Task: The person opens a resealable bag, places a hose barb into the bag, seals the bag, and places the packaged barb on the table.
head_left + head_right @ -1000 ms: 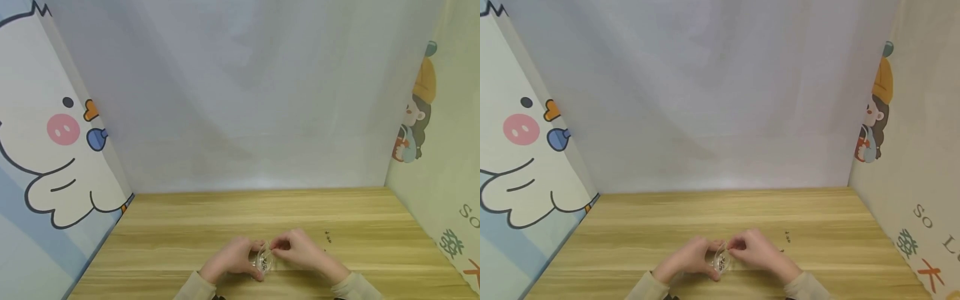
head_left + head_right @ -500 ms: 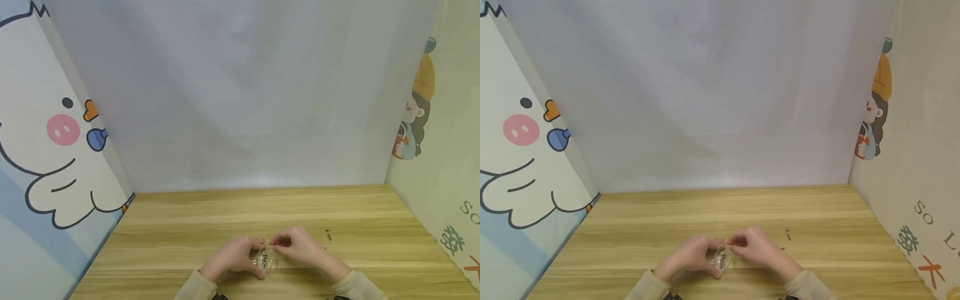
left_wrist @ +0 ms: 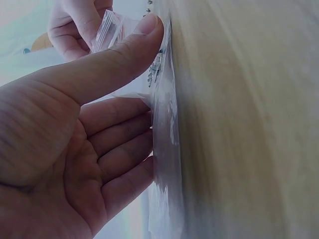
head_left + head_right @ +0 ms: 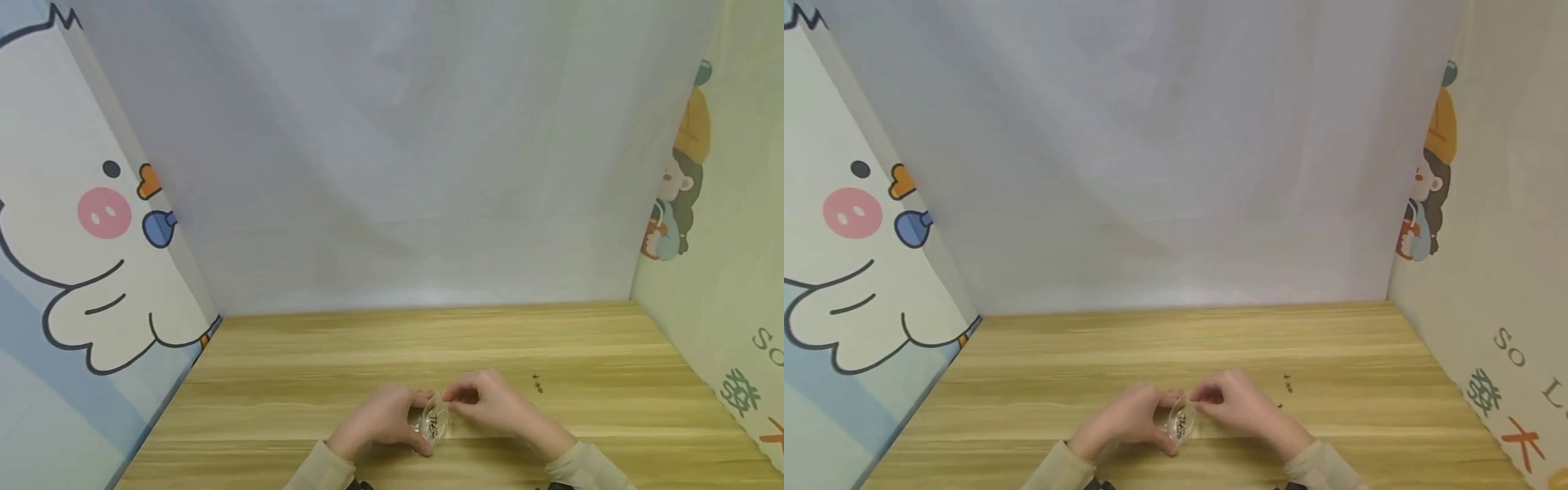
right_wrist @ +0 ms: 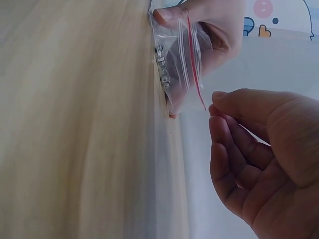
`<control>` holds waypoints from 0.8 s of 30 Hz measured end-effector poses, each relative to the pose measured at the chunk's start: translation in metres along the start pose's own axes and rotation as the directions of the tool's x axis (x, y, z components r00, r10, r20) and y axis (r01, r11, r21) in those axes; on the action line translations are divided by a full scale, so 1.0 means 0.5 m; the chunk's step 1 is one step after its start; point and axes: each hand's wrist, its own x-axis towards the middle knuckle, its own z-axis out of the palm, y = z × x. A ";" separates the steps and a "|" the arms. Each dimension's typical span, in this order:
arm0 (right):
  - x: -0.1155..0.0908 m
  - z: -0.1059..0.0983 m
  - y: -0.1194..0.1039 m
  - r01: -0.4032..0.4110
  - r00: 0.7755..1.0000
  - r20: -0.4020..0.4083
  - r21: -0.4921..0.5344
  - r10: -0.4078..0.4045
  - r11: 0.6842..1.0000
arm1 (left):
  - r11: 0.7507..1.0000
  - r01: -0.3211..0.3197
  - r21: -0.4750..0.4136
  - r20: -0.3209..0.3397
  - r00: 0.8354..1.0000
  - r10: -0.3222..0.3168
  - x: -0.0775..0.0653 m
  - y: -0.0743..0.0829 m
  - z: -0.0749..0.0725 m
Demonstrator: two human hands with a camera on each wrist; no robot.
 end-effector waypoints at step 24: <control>-0.014 -0.025 0.030 -0.040 0.999 -0.001 -0.013 0.040 0.999 | 1.000 0.009 0.007 -0.004 1.000 -0.009 0.001 -0.002 0.005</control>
